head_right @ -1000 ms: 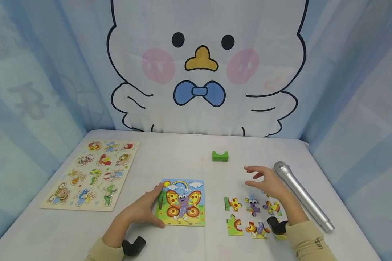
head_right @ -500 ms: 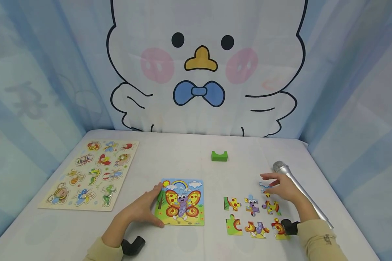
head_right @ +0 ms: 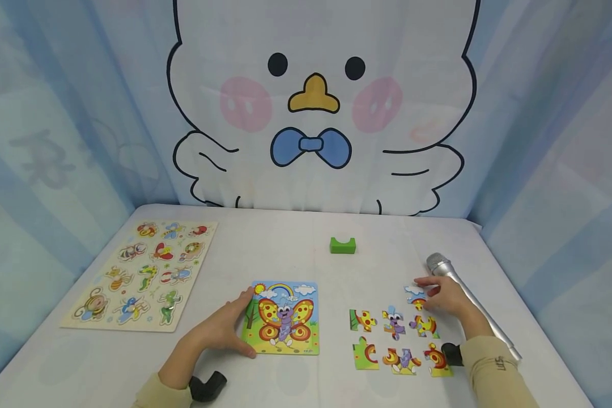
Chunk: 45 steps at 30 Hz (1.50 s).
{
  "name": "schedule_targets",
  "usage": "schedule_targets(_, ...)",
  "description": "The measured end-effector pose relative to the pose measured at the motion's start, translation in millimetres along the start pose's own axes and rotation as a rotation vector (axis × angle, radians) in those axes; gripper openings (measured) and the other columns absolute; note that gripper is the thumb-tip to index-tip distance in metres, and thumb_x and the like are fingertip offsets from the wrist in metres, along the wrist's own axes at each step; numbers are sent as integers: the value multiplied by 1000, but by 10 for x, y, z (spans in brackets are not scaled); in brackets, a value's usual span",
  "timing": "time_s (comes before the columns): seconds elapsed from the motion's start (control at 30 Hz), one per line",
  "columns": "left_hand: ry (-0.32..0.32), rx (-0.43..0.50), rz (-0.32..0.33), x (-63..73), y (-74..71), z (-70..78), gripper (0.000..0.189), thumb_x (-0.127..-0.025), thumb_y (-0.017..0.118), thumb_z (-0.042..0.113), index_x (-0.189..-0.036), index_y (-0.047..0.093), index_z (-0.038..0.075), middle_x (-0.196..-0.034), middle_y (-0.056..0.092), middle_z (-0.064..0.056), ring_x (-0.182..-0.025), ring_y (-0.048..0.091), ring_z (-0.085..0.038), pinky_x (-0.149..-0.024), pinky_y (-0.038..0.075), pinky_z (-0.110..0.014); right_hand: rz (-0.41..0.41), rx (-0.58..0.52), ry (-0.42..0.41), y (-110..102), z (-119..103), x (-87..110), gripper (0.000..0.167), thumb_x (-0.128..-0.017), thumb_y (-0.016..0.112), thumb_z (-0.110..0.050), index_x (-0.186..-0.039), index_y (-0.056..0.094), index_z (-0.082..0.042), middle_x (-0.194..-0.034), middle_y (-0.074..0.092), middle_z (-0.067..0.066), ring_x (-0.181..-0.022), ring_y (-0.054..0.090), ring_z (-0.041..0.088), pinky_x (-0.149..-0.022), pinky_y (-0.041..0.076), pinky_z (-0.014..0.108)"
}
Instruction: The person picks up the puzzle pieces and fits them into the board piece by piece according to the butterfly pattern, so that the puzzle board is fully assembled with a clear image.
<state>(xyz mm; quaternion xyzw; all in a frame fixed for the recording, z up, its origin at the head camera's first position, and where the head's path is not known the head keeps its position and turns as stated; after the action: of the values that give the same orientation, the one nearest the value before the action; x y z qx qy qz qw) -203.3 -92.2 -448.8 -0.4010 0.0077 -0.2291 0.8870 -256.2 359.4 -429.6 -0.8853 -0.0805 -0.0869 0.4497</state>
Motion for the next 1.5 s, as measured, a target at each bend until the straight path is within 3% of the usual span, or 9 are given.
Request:
schedule_targets(0.57,-2,2,-2,-1,1,0,122,-53,88,32,-144,15,-4,-148,17,-22,-136,16,-33,-111,12,-49,56,80,-36,18,-38,-32,47,-69,76,-5,-112,60,5,-97,57,18,-77,49,24,-59,47,29)
schedule_targets(0.83,-4,5,-9,-1,4,-11,123,-52,88,34,-144,15,-4,-148,17,-22,-136,16,-33,-111,11,-50,51,71,-20,64,-141,-36,45,-70,77,-10,-110,61,5,-90,56,13,-79,50,25,-61,46,31)
schedule_targets(1.17,0,13,-11,-1,11,5,123,-52,88,33,-143,15,-5,-148,17,-22,-136,16,-34,-111,11,-50,35,118,-152,153,-516,-36,42,-70,78,-20,-106,66,-2,-92,61,11,-79,53,23,-59,44,28)
schedule_targets(1.5,-8,16,-5,6,4,16,123,-52,88,33,-143,15,-4,-148,17,-22,-136,16,-34,-111,11,-50,-17,55,-275,411,-948,-100,37,-70,76,-9,-106,67,-4,-99,62,7,-85,52,23,-65,45,29)
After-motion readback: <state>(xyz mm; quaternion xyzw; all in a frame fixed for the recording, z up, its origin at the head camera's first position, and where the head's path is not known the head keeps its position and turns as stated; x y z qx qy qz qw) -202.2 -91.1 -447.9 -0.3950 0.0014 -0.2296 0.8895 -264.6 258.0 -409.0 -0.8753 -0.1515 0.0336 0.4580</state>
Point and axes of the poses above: each hand's wrist, its own x-axis away from the middle knuckle, its own y-axis out of the palm, z = x × y, the point moved 4 cm from there along -x, towards the middle knuckle
